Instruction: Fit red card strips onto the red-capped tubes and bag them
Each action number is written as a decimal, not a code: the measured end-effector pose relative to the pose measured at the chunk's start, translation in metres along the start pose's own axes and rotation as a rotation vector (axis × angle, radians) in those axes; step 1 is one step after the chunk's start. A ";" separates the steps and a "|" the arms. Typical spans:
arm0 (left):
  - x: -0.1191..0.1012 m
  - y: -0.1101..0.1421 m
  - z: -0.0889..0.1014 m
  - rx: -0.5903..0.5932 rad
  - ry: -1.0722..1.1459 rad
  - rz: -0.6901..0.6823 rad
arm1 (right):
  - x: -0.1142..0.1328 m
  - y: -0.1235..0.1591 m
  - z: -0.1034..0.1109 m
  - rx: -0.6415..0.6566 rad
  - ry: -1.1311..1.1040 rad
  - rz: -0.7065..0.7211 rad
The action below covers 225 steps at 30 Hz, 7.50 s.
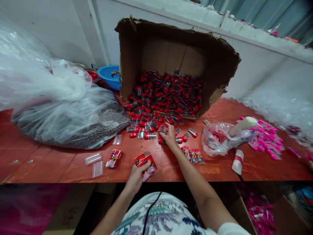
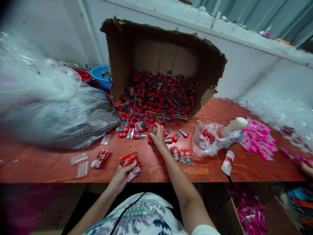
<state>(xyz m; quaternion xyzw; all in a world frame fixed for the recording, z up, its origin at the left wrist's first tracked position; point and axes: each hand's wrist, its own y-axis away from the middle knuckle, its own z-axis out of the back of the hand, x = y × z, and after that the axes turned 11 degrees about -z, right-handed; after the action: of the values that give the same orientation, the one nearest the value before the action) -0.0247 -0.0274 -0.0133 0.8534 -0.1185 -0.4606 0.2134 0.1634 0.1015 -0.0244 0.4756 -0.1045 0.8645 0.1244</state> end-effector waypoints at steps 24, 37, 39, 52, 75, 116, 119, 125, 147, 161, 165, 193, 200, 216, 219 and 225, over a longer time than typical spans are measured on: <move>-0.024 -0.015 0.007 0.016 0.134 -0.386 | 0.032 0.074 -0.011 0.518 -0.090 0.419; -0.019 -0.025 0.020 -0.114 0.122 -0.295 | -0.001 -0.083 -0.023 0.390 0.312 0.303; -0.019 -0.027 0.021 -0.123 0.130 -0.288 | -0.003 -0.082 -0.022 0.396 0.352 0.318; -0.019 -0.032 0.021 -0.106 0.132 -0.265 | 0.004 -0.070 -0.041 0.248 0.441 0.259; -0.015 -0.032 0.024 -0.128 0.199 -0.317 | 0.113 -0.022 -0.153 0.515 0.733 0.603; -0.015 -0.035 0.020 -0.104 0.235 -0.443 | 0.098 0.009 -0.001 0.889 0.281 0.580; -0.014 -0.034 0.019 -0.095 0.203 -0.452 | 0.096 0.013 0.003 0.906 0.280 0.610; -0.013 -0.034 0.020 -0.078 0.188 -0.460 | 0.092 0.017 0.012 0.918 0.286 0.607; -0.013 -0.033 0.021 -0.079 0.236 -0.464 | 0.079 0.034 -0.019 0.809 -0.042 0.221; -0.016 -0.031 0.028 -0.022 0.227 -0.383 | 0.096 -0.009 -0.165 0.582 0.657 0.878; -0.014 -0.033 0.028 -0.011 0.233 -0.371 | 0.089 -0.008 -0.158 0.577 0.667 0.868; -0.012 -0.035 0.027 -0.020 0.236 -0.417 | 0.064 0.020 -0.051 0.642 -0.387 0.077; -0.013 -0.036 0.024 -0.044 0.229 -0.434 | 0.074 0.035 -0.022 0.725 -0.316 0.227; -0.014 -0.033 0.028 -0.032 0.226 -0.389 | 0.087 -0.008 -0.119 0.297 0.486 0.485; -0.015 -0.033 0.029 -0.034 0.231 -0.386 | 0.100 -0.008 -0.146 0.243 0.660 0.438; -0.015 -0.033 0.029 -0.044 0.234 -0.370 | 0.103 -0.011 -0.170 0.194 0.722 0.338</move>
<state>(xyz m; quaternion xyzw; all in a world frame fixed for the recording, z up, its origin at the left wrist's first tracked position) -0.0568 0.0001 -0.0313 0.9033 0.0759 -0.3924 0.1562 -0.0220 0.1747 -0.0253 0.1274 -0.0488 0.9900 -0.0360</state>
